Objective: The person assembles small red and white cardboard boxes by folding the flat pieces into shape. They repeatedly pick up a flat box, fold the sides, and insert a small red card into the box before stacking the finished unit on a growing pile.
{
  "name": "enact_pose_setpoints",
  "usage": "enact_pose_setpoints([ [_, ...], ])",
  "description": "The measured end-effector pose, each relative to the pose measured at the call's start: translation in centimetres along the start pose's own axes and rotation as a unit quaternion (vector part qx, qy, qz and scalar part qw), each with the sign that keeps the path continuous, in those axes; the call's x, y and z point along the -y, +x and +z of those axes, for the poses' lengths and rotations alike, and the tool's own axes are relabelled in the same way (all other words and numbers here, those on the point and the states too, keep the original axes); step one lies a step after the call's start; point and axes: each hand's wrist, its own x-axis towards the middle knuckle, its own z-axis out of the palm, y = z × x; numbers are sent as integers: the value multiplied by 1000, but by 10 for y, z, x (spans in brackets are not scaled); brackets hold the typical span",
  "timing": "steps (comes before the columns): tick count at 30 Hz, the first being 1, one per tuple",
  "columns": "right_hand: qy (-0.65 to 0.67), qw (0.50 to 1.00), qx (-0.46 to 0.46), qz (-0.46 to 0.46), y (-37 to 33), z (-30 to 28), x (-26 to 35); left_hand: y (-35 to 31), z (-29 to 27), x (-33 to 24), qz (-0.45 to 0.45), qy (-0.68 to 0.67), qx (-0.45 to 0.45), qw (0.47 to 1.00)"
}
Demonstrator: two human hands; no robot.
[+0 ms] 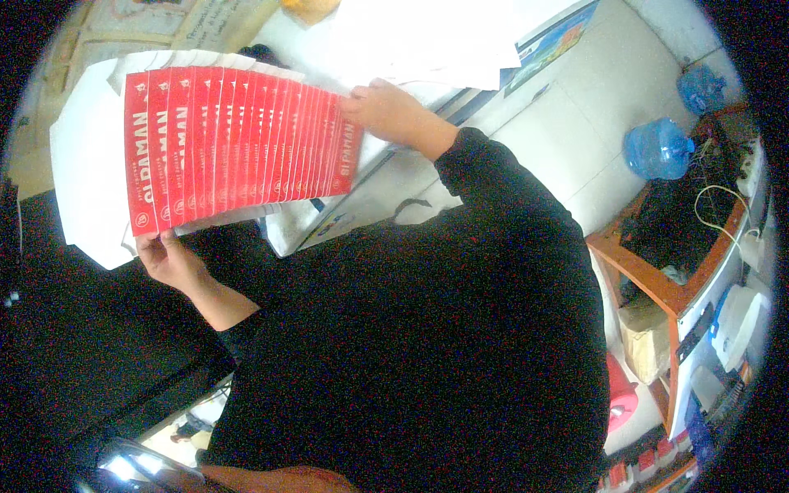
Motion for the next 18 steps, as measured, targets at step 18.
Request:
enact_pose_setpoints([
  [18, -22, 998, -15, -61, 13, 1, -11, -3, 8, 3, -10, 9, 2, 1000],
])
